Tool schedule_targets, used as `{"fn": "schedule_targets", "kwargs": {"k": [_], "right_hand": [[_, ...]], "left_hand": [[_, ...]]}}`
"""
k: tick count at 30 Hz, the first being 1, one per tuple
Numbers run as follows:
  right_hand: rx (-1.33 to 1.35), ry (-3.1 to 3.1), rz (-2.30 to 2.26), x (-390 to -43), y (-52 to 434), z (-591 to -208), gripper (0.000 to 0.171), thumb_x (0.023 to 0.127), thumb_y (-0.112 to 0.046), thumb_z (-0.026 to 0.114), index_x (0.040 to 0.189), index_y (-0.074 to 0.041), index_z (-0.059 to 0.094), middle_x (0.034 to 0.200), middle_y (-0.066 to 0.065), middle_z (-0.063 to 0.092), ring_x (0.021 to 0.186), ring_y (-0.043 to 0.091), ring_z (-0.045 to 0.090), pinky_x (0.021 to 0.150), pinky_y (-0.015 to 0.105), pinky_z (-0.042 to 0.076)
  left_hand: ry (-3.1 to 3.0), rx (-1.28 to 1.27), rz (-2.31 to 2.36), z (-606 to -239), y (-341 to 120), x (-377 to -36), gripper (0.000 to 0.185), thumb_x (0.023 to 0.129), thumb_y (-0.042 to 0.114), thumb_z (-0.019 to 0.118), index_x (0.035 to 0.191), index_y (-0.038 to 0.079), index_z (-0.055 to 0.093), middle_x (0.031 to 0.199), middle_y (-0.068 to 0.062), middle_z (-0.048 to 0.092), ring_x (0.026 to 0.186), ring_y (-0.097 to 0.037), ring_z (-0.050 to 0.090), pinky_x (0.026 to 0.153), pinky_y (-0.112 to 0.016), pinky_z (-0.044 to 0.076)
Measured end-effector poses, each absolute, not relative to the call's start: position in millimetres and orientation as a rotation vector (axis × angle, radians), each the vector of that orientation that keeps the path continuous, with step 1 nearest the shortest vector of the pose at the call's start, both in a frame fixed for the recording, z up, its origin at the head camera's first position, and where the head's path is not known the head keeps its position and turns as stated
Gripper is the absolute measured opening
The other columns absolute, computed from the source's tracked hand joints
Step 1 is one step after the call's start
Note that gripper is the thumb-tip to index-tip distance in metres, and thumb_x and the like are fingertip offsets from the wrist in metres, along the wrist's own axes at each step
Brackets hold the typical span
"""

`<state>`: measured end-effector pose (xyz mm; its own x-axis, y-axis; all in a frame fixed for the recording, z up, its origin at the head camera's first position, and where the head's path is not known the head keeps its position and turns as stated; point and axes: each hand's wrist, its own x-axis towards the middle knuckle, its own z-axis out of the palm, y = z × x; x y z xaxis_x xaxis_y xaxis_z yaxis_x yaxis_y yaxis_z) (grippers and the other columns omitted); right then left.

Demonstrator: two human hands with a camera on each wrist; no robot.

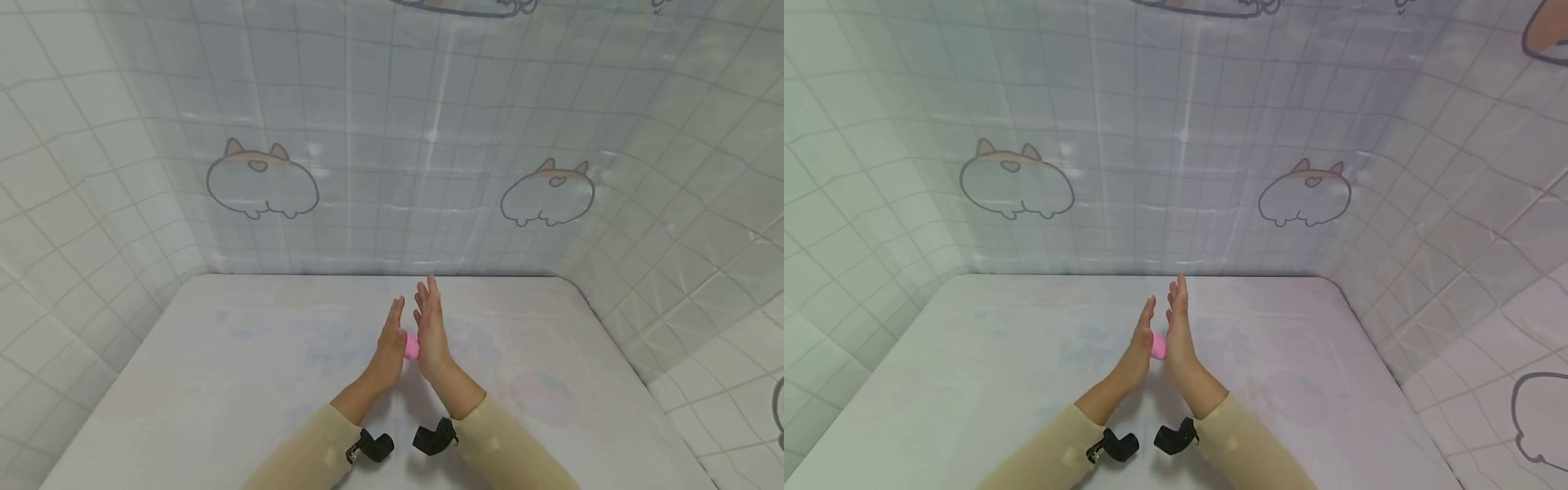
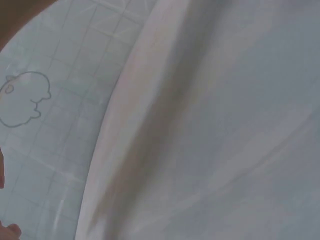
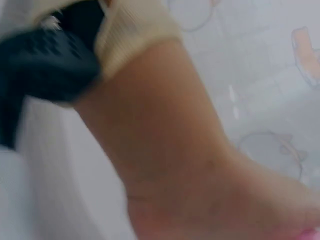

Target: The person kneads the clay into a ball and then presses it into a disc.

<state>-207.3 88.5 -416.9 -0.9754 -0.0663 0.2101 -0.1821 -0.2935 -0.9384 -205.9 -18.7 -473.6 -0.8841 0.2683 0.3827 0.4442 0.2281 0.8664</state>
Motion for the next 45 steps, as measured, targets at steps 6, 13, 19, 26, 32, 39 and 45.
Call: {"fn": "schedule_targets", "kwargs": {"k": [6, 13, 19, 26, 32, 39, 45], "right_hand": [[0.234, -1.941, 2.312, -221, 87, -415, 0.062, 0.108, -0.051, 0.019, 0.162, -0.027, 0.002, 0.166, 0.005, 0.013, 0.152, 0.025, 0.009, 0.12, 0.054, 0.004], [0.329, -2.076, 2.201, -232, 87, -428, 0.068, 0.104, -0.058, 0.026, 0.162, -0.033, 0.001, 0.167, -0.001, 0.007, 0.152, 0.029, 0.007, 0.114, 0.068, 0.001], [0.449, -2.22, 2.113, -233, 86, -445, 0.074, 0.1, -0.067, 0.03, 0.161, -0.036, 0.002, 0.168, -0.005, 0.001, 0.153, 0.028, 0.003, 0.113, 0.069, 0.0], [0.557, -2.236, 2.125, -227, 81, -455, 0.082, 0.099, -0.068, 0.033, 0.162, -0.025, 0.002, 0.168, 0.0, 0.001, 0.153, 0.028, 0.002, 0.115, 0.067, 0.0], [0.676, -2.213, 2.111, -219, 78, -455, 0.081, 0.101, -0.066, 0.028, 0.162, -0.02, 0.002, 0.168, 0.002, 0.0, 0.153, 0.026, 0.001, 0.117, 0.062, -0.001], [0.745, -2.189, 2.151, -207, 75, -458, 0.067, 0.106, -0.054, 0.018, 0.162, -0.021, 0.003, 0.168, 0.004, 0.007, 0.153, 0.026, 0.006, 0.12, 0.057, 0.006], [0.805, -2.123, 2.186, -198, 74, -457, 0.063, 0.108, -0.049, 0.012, 0.162, -0.018, 0.003, 0.168, 0.006, 0.009, 0.153, 0.025, 0.008, 0.121, 0.053, 0.008]], "left_hand": [[-2.294, -0.723, -1.969, -474, -17, -196, 0.085, 0.097, 0.071, 0.003, 0.162, 0.016, -0.003, 0.168, -0.009, -0.001, 0.151, -0.039, 0.009, 0.11, -0.074, 0.012], [-2.092, -0.773, -2.253, -467, -15, -193, 0.081, 0.099, 0.068, 0.002, 0.161, 0.017, -0.007, 0.167, -0.01, -0.006, 0.15, -0.043, 0.01, 0.112, -0.072, 0.012], [-1.859, -0.757, -2.439, -460, -17, -193, 0.088, 0.098, 0.072, 0.006, 0.16, 0.012, -0.011, 0.167, -0.012, -0.009, 0.15, -0.042, 0.004, 0.115, -0.065, 0.012], [-1.798, -0.656, -2.403, -454, -16, -197, 0.088, 0.097, 0.073, 0.008, 0.161, 0.015, -0.007, 0.167, -0.012, -0.005, 0.152, -0.035, 0.001, 0.118, -0.061, -0.001], [-1.807, -0.574, -2.305, -451, -15, -202, 0.086, 0.098, 0.073, 0.009, 0.162, 0.017, -0.005, 0.168, -0.006, -0.004, 0.153, -0.031, 0.003, 0.118, -0.062, 0.001], [-1.876, -0.472, -2.181, -454, -16, -210, 0.092, 0.093, 0.08, 0.012, 0.162, 0.021, 0.0, 0.167, -0.011, 0.002, 0.153, -0.032, 0.006, 0.115, -0.066, 0.002], [-1.929, -0.421, -2.117, -457, -21, -219, 0.092, 0.092, 0.081, 0.013, 0.162, 0.023, 0.0, 0.167, -0.012, 0.004, 0.152, -0.034, 0.006, 0.111, -0.073, 0.004]]}}
